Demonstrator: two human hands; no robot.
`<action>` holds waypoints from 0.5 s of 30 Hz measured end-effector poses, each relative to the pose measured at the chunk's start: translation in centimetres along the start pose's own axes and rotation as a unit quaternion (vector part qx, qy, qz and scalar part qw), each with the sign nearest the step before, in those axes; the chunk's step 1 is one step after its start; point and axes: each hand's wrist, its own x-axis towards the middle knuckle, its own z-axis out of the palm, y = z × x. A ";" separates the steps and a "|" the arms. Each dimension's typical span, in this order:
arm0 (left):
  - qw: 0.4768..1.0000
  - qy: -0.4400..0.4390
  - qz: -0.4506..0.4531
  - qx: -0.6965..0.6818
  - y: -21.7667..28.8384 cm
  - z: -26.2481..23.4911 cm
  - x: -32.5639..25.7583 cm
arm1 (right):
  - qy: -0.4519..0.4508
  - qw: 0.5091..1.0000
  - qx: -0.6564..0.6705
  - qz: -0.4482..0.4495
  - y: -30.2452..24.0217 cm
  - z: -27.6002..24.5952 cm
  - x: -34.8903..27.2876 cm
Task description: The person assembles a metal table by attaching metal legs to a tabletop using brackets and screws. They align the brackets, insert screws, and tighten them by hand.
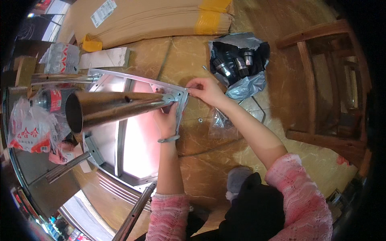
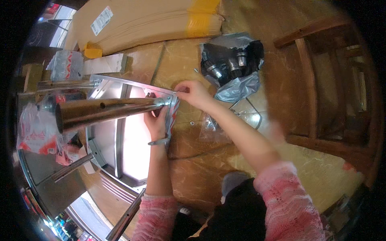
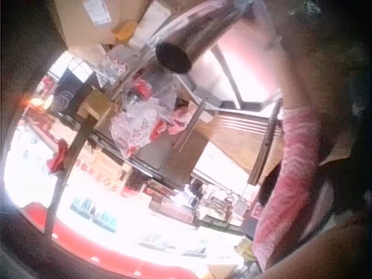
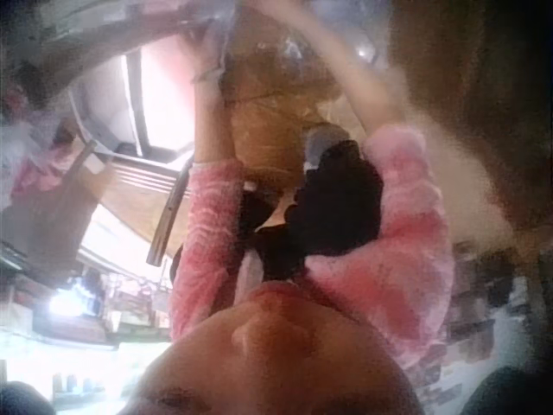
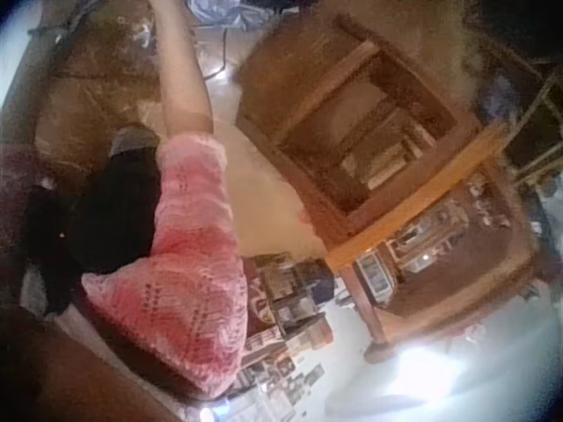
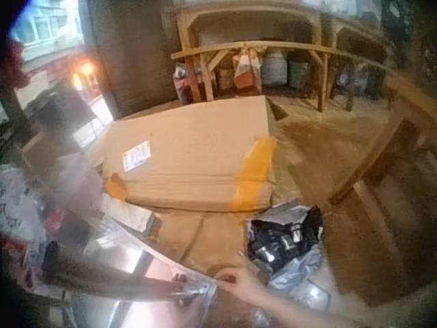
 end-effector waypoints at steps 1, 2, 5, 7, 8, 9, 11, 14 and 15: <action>1.000 -0.010 0.021 0.012 0.0 0.0 0.1 | 0.001 1.000 0.012 0.005 0.1 0.0 0.1; 0.999 -0.003 0.026 0.026 -0.1 0.0 0.1 | 0.001 0.997 0.074 0.014 0.0 0.1 0.2; 0.999 0.002 0.020 0.031 -0.9 -0.2 -0.1 | -0.006 0.969 0.239 0.056 -0.2 0.0 0.4; 0.997 0.041 0.065 -0.025 -1.8 0.1 -0.1 | -0.022 0.942 0.327 0.077 -0.7 -0.4 0.2; 0.998 0.049 0.039 0.013 -2.1 -0.2 0.0 | -0.020 0.940 0.330 0.081 -1.0 -0.5 0.2; 0.994 0.055 0.037 0.088 -2.3 -0.4 0.2 | -0.021 0.934 0.347 0.086 -1.5 -0.7 0.2; 0.981 0.069 0.031 0.180 -2.4 -0.8 0.6 | -0.031 0.916 0.391 0.081 -3.0 -0.7 0.2; 0.992 0.029 -0.003 0.124 -1.8 -1.2 1.0 | 0.002 0.895 0.433 0.110 -7.0 -0.7 0.0; 0.989 0.047 0.023 0.136 -1.4 -1.3 0.8 | 0.029 0.926 0.355 0.126 -8.8 -0.6 -0.1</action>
